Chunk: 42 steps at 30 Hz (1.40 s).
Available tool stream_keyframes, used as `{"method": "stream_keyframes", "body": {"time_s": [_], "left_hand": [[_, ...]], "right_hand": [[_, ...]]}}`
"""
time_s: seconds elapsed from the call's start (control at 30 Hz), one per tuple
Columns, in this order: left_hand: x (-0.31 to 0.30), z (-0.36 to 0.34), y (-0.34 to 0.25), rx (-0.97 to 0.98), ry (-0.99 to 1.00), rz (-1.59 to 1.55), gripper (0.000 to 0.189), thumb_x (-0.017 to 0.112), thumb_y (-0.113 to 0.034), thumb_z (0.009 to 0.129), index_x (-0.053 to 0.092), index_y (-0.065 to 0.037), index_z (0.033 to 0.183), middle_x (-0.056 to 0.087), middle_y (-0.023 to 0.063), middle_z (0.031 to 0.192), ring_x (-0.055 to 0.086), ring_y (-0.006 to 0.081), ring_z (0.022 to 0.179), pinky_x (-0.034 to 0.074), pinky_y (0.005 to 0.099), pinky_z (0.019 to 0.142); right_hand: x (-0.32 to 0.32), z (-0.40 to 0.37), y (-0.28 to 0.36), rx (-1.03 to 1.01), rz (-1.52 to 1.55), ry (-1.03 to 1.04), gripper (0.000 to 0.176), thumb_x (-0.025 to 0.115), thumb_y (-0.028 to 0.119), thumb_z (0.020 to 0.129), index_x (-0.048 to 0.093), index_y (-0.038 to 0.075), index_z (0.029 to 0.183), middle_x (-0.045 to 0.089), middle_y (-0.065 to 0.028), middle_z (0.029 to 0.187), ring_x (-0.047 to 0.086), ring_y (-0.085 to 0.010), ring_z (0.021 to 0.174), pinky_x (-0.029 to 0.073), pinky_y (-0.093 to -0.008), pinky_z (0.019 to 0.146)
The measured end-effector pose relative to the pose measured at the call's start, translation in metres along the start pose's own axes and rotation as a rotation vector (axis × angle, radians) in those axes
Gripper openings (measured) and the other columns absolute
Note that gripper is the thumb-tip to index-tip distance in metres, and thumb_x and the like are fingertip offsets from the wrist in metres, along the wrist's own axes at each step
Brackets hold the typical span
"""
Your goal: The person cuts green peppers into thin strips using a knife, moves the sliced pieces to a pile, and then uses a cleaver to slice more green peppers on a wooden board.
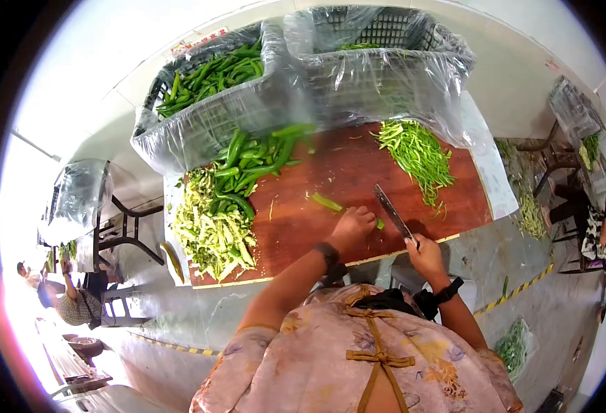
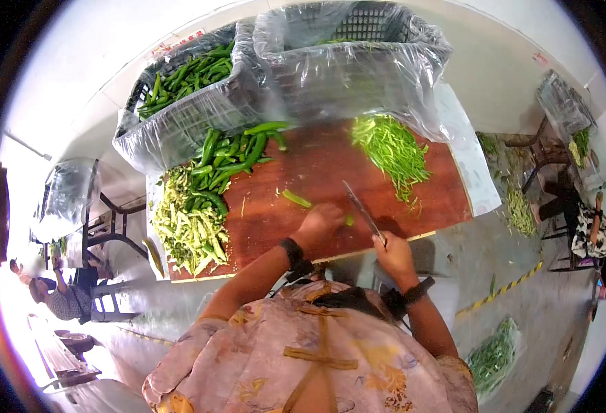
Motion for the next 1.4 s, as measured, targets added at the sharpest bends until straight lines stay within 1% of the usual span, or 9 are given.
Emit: {"method": "stream_keyframes", "body": {"time_s": [0.13,0.33,0.4,0.43,0.5,0.6,1.0,1.13,1.4], "left_hand": [[0.013,-0.004,0.013,0.1,0.047,0.035,0.021,0.055,-0.013,0.071,0.064,-0.008,0.09,0.056,0.0057,0.087,0.054,0.0249,0.087,0.045,0.041,0.079],[0.018,-0.017,0.008,-0.108,-0.037,-0.107,0.029,0.06,-0.014,0.071,0.062,-0.005,0.098,0.059,0.008,0.104,0.054,0.0268,0.098,0.045,0.0412,0.087],[0.026,-0.017,0.0,-0.103,0.159,0.024,0.034,0.063,-0.013,0.073,0.06,-0.004,0.105,0.057,0.0106,0.111,0.053,0.0292,0.103,0.044,0.042,0.09],[0.025,-0.019,-0.003,-0.101,0.161,0.023,0.034,0.063,-0.013,0.073,0.06,-0.004,0.105,0.057,0.0106,0.111,0.053,0.0292,0.103,0.044,0.042,0.09],[0.012,-0.022,-0.009,-0.065,-0.027,-0.046,0.036,0.062,-0.015,0.076,0.058,-0.004,0.111,0.055,0.013,0.115,0.051,0.031,0.108,0.042,0.0433,0.093],[0.003,-0.021,-0.014,-0.072,0.024,-0.073,0.037,0.061,-0.015,0.078,0.058,-0.004,0.114,0.054,0.014,0.116,0.05,0.0316,0.11,0.04,0.0448,0.096],[0.009,-0.013,-0.019,-0.124,0.035,-0.014,0.036,0.059,-0.015,0.078,0.06,-0.005,0.113,0.052,0.0125,0.119,0.047,0.0312,0.113,0.039,0.0441,0.095],[0.004,-0.012,-0.016,-0.14,0.054,-0.11,0.037,0.059,-0.015,0.078,0.06,-0.005,0.113,0.054,0.0122,0.116,0.049,0.0312,0.112,0.04,0.0423,0.095],[-0.003,-0.01,-0.015,-0.091,-0.078,-0.176,0.033,0.058,-0.009,0.074,0.061,-0.004,0.107,0.056,0.012,0.11,0.052,0.0297,0.106,0.042,0.0412,0.091]], "right_hand": [[0.005,0.0,-0.005,-0.022,-0.034,-0.028,0.03,0.054,0.031,0.088,0.063,0.004,0.094,0.062,-0.0229,0.078,0.06,-0.0422,0.077,0.046,-0.0475,0.067],[0.008,-0.002,-0.004,-0.035,-0.046,-0.065,0.028,0.055,0.03,0.088,0.064,0.004,0.095,0.062,-0.0218,0.077,0.061,-0.0409,0.075,0.047,-0.0462,0.065],[0.008,-0.002,-0.005,-0.041,-0.068,-0.076,0.026,0.056,0.028,0.088,0.064,0.004,0.095,0.062,-0.0208,0.076,0.062,-0.0394,0.074,0.047,-0.0439,0.063],[0.011,-0.001,-0.007,-0.047,-0.113,-0.057,0.026,0.056,0.028,0.088,0.064,0.004,0.096,0.063,-0.0205,0.076,0.062,-0.0394,0.074,0.047,-0.0447,0.063],[0.013,-0.002,-0.005,-0.048,-0.155,-0.041,0.026,0.056,0.029,0.088,0.064,0.005,0.097,0.063,-0.0203,0.076,0.062,-0.0394,0.073,0.048,-0.0454,0.063],[0.012,-0.009,0.007,-0.073,-0.251,-0.005,0.03,0.053,0.034,0.089,0.062,0.007,0.095,0.063,-0.0209,0.074,0.061,-0.0411,0.072,0.047,-0.0513,0.066],[0.005,-0.012,0.027,-0.158,-0.327,0.002,0.027,0.053,0.03,0.089,0.061,0.005,0.096,0.062,-0.0198,0.068,0.061,-0.0384,0.064,0.048,-0.0498,0.059],[0.01,-0.01,0.026,-0.18,-0.382,0.017,0.025,0.055,0.027,0.088,0.06,0.004,0.095,0.062,-0.0188,0.066,0.061,-0.0376,0.062,0.047,-0.0491,0.057],[0.05,0.04,0.016,-0.259,-0.412,0.001,0.023,0.054,0.025,0.088,0.059,0.004,0.095,0.062,-0.0187,0.067,0.061,-0.0376,0.063,0.048,-0.0487,0.057]]}}
Point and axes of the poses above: each hand's wrist, its own z-axis towards the middle knuckle, its own x-axis out of the palm, y = z × x, the point moved 3 cm from there along z, towards the middle knuckle
